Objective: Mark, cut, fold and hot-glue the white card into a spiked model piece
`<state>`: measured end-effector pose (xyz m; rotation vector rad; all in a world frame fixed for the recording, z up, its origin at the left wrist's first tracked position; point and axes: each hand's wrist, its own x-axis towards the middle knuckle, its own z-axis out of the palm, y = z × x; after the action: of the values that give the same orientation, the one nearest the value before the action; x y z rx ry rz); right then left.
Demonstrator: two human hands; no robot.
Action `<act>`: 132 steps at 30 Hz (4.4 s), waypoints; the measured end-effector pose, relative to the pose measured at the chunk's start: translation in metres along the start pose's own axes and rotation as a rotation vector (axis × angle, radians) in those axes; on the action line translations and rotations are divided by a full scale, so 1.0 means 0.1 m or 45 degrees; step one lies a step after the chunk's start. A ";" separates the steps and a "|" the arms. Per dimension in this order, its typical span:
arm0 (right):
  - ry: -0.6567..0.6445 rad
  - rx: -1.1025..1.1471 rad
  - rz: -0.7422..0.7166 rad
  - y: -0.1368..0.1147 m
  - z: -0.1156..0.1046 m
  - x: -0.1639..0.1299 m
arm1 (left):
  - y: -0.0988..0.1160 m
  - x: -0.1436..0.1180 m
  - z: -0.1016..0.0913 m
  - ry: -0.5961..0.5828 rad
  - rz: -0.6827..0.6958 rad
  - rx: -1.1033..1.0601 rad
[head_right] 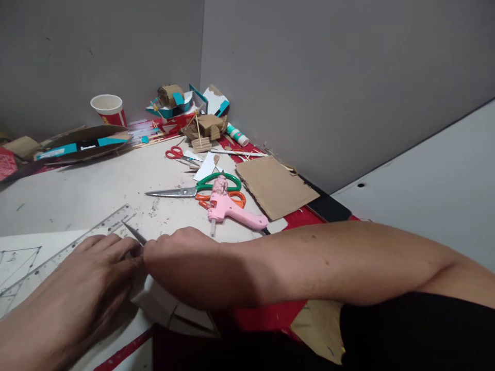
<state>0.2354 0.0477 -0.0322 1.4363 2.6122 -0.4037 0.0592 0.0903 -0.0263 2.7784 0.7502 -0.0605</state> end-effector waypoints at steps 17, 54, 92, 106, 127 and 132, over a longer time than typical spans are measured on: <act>-0.130 0.310 0.218 0.19 -0.25 0.24 | 0.01 0.02 0.02 -0.217 -0.057 0.019; 0.132 0.360 0.242 0.14 -0.06 0.21 | -0.13 -0.11 -0.15 0.406 -0.217 -0.324; 0.484 0.817 0.129 0.03 -0.01 0.19 | -0.12 0.00 0.18 0.604 -0.620 -1.053; 0.510 0.817 0.125 0.02 0.00 0.20 | -0.05 -0.01 0.10 0.709 -0.836 -1.150; 0.421 0.974 0.121 0.10 -0.09 0.14 | -0.05 -0.15 0.24 0.799 -0.378 -0.284; 0.459 0.929 0.114 0.11 -0.10 0.13 | 0.07 -0.17 0.14 0.802 -0.577 -0.330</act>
<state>0.2380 0.0671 -0.0278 1.9716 2.7897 -1.2986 0.0478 0.0726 -0.0365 2.3204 1.4041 0.7937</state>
